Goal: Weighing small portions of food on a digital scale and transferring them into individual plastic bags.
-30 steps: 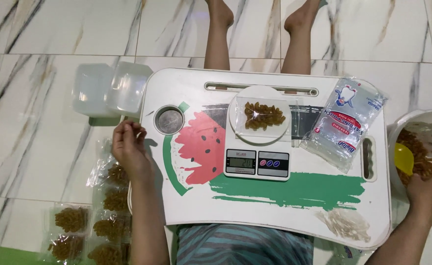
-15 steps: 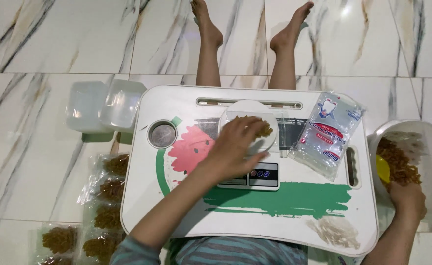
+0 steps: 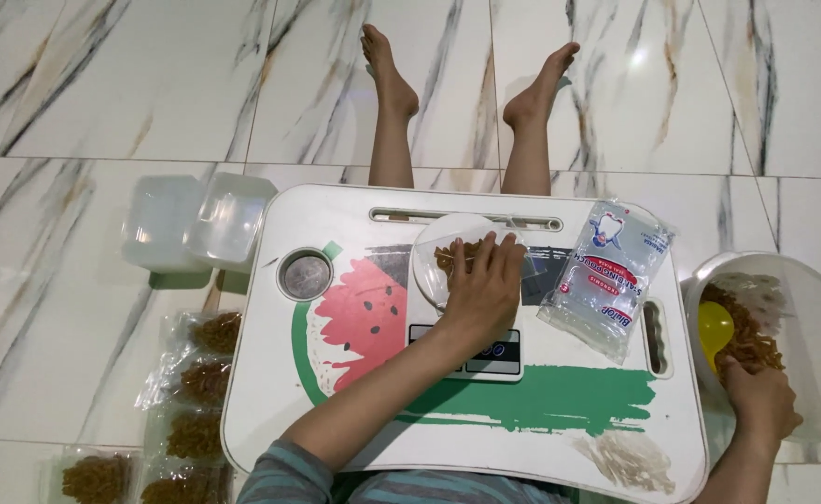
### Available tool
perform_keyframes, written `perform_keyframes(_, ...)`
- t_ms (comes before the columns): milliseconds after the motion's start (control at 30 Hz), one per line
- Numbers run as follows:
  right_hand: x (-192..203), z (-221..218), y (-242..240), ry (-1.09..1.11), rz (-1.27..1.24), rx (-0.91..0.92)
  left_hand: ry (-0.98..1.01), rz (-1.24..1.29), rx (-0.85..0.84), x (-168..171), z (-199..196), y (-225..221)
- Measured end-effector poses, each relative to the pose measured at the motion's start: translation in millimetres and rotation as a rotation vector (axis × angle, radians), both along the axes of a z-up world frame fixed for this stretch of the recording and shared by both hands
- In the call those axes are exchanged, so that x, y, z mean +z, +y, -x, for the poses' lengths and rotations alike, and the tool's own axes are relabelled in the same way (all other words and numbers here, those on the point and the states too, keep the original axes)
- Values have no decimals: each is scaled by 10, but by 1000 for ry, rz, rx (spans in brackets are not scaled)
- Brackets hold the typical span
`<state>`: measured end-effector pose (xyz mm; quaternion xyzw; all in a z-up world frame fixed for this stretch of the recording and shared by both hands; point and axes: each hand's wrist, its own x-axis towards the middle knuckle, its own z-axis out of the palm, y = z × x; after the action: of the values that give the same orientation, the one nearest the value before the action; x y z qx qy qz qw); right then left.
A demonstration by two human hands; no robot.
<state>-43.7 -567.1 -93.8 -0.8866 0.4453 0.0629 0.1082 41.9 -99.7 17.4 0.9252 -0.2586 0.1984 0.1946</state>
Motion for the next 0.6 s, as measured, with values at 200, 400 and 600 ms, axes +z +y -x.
perform_keyframes(200, 213, -8, 121, -136, -135, -51, -137, 40, -5, -20, -6, 55)
perform_keyframes(400, 1206, 26, 1000, -641, -66, 317, -161, 425, -90, 625, 182, 427)
perform_keyframes(600, 2283, 7, 2529, -862, -568, 798, 423, 1146, -135, 1103, 634, 698)
